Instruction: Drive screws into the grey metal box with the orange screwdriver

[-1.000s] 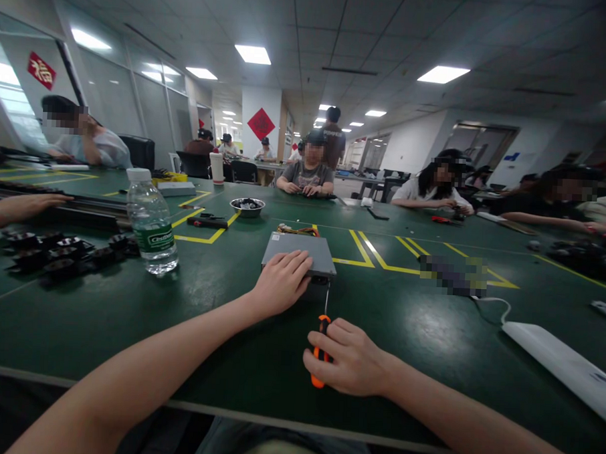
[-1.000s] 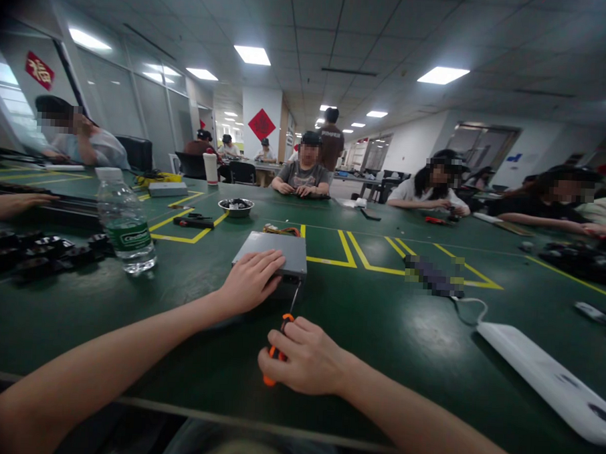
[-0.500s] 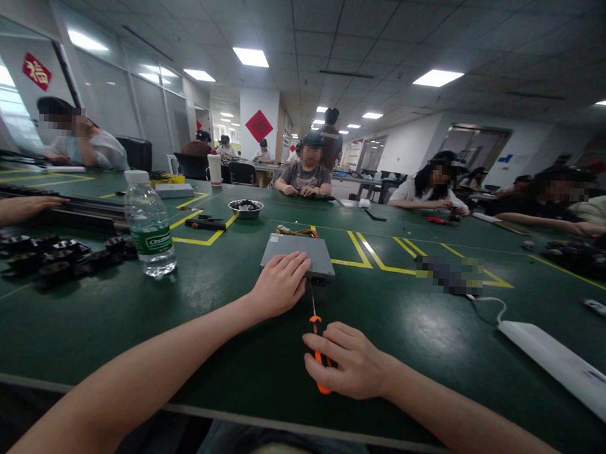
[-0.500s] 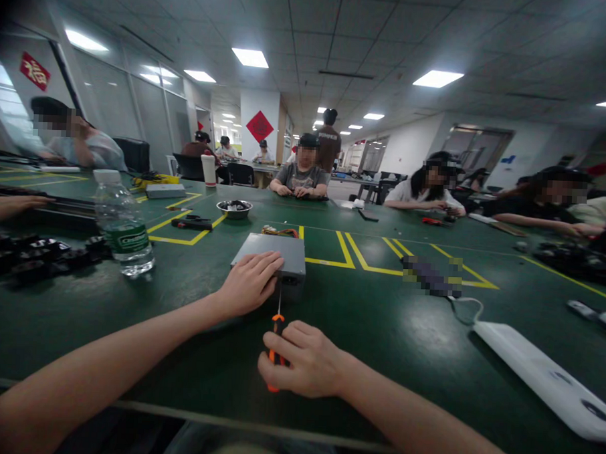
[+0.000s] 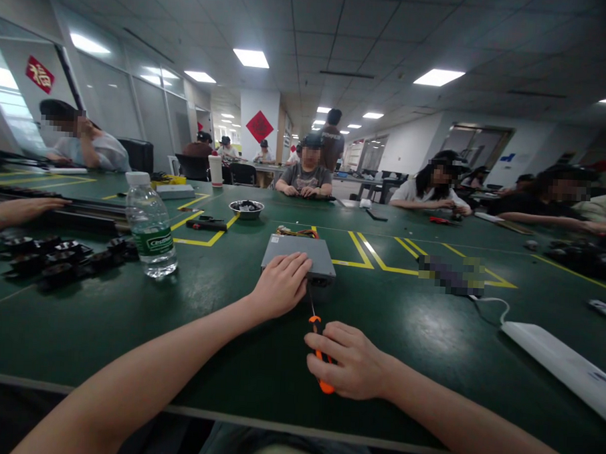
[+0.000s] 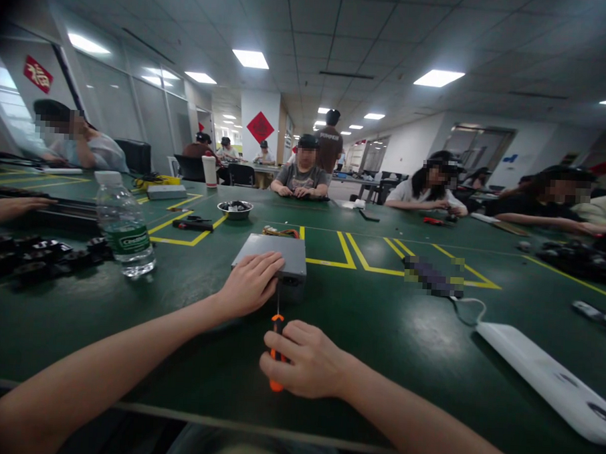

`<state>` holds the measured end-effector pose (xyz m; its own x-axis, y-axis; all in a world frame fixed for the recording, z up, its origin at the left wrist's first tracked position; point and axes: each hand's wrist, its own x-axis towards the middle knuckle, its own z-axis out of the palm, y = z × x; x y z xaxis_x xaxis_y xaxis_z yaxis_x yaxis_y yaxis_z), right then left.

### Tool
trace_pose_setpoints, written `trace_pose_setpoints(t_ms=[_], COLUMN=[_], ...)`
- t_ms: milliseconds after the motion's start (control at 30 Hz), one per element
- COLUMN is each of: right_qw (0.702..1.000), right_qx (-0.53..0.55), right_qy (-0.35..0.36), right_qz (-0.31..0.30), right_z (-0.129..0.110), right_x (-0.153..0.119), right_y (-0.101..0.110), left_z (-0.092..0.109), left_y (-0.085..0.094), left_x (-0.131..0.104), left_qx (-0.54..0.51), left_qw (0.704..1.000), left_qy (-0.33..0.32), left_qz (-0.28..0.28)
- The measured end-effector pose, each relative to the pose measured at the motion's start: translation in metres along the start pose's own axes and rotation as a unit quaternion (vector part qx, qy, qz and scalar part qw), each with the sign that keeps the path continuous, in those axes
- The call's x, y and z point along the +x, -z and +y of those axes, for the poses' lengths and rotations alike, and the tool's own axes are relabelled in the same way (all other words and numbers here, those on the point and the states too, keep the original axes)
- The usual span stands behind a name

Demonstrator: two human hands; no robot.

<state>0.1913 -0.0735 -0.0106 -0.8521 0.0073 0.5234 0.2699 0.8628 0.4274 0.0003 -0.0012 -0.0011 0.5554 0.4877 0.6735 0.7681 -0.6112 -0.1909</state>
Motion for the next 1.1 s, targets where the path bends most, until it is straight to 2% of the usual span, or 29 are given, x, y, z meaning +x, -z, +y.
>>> trace_pose_setpoints(t_ms=[133,367,600,733,833,967,1100], right_qw=[0.997,0.986,0.935,0.911,0.936,0.983,0.99], right_qx=[0.032,0.1,0.237,0.263,0.222,0.079,-0.053], right_qy=[-0.035,-0.074,-0.184,-0.229,-0.191,-0.101,-0.063], right_qz=[0.054,0.113,0.192,0.218,0.195,0.132,0.113], right_z=[0.002,0.012,0.018,0.019,0.019,0.012,0.001], right_x=[-0.002,-0.008,-0.016,-0.016,-0.014,-0.008,-0.001], right_y=[0.002,0.007,0.01,0.01,0.011,0.01,0.008], left_z=[0.0,0.0,0.0,-0.001,-0.001,-0.001,0.0], left_y=[0.001,-0.001,-0.001,-0.002,-0.003,-0.003,-0.002], left_x=[0.0,0.001,0.001,0.001,0.0,0.0,0.0], left_qx=[0.004,0.006,0.013,0.018,0.018,0.017,0.013], left_qw=[1.0,1.0,1.0,1.0,1.0,1.0,1.0], left_qy=[-0.001,-0.003,-0.01,-0.011,-0.012,-0.011,-0.012], left_qz=[-0.006,-0.01,-0.005,-0.005,-0.006,-0.009,-0.003])
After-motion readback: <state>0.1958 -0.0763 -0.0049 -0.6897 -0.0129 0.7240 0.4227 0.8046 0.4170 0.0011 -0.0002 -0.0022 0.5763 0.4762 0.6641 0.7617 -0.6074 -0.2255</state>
